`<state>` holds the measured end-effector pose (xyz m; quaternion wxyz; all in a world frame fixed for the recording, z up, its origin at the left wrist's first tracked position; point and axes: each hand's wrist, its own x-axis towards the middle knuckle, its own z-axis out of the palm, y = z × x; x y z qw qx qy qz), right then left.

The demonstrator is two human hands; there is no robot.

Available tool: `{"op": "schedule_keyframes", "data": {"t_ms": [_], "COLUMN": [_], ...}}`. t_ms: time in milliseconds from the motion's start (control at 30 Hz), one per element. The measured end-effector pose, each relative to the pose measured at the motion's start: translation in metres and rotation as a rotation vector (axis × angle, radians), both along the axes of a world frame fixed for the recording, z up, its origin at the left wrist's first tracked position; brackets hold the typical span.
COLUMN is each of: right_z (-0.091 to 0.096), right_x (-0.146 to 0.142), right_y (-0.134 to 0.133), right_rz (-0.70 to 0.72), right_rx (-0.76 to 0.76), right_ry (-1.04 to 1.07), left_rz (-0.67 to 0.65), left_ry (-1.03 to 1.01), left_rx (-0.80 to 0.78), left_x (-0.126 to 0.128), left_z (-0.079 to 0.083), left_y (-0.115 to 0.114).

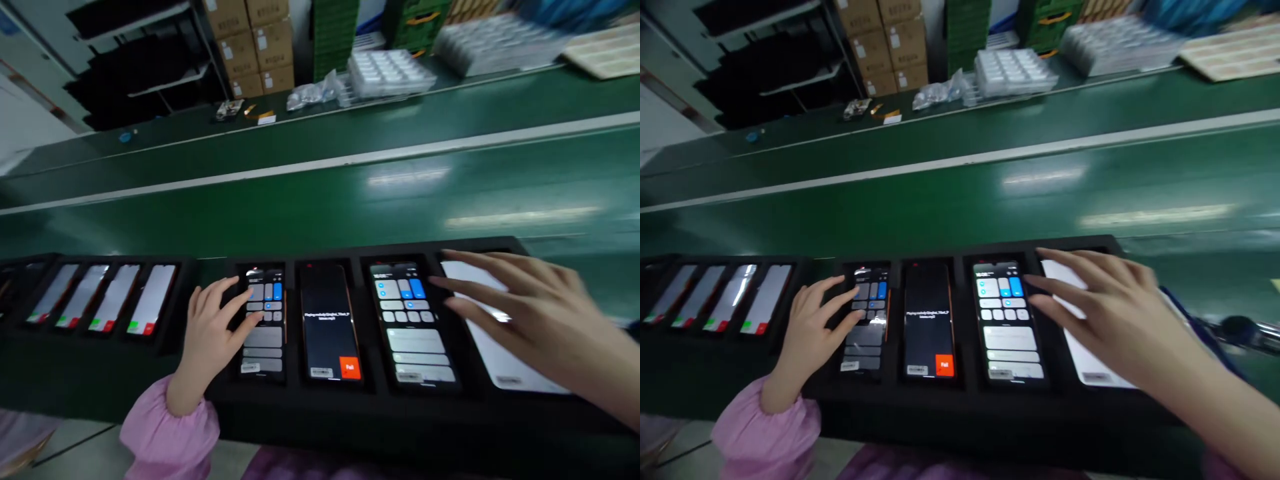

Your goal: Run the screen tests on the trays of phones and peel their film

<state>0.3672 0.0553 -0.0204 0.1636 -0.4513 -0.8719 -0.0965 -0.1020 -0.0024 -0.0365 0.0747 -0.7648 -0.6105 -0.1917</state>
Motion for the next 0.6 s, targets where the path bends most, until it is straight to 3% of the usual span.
{"op": "schedule_keyframes", "data": {"t_ms": [100,200,433,533,600], "right_z": [0.017,0.013,-0.003,-0.007,-0.008], "right_x": [-0.045,-0.064,-0.062,-0.061,-0.061], "right_y": [-0.001,0.004,0.011,0.013,0.014], "right_rz": [0.163,0.184,0.178,0.17,0.169], "right_rx": [0.077,0.072,0.051,0.024,0.002], "right_ry": [-0.066,-0.095,-0.052,-0.01,0.004], "left_rz": [-0.037,-0.062,-0.029,-0.016,-0.09], "left_ry": [0.02,0.031,0.005,-0.006,-0.005], "left_rx": [0.028,0.039,0.007,0.077,0.093], "left_x": [-0.003,-0.005,-0.006,0.006,0.023], "left_z": [-0.002,-0.003,0.0,0.009,0.017], "left_y": [0.001,0.001,0.002,-0.013,-0.03]}}
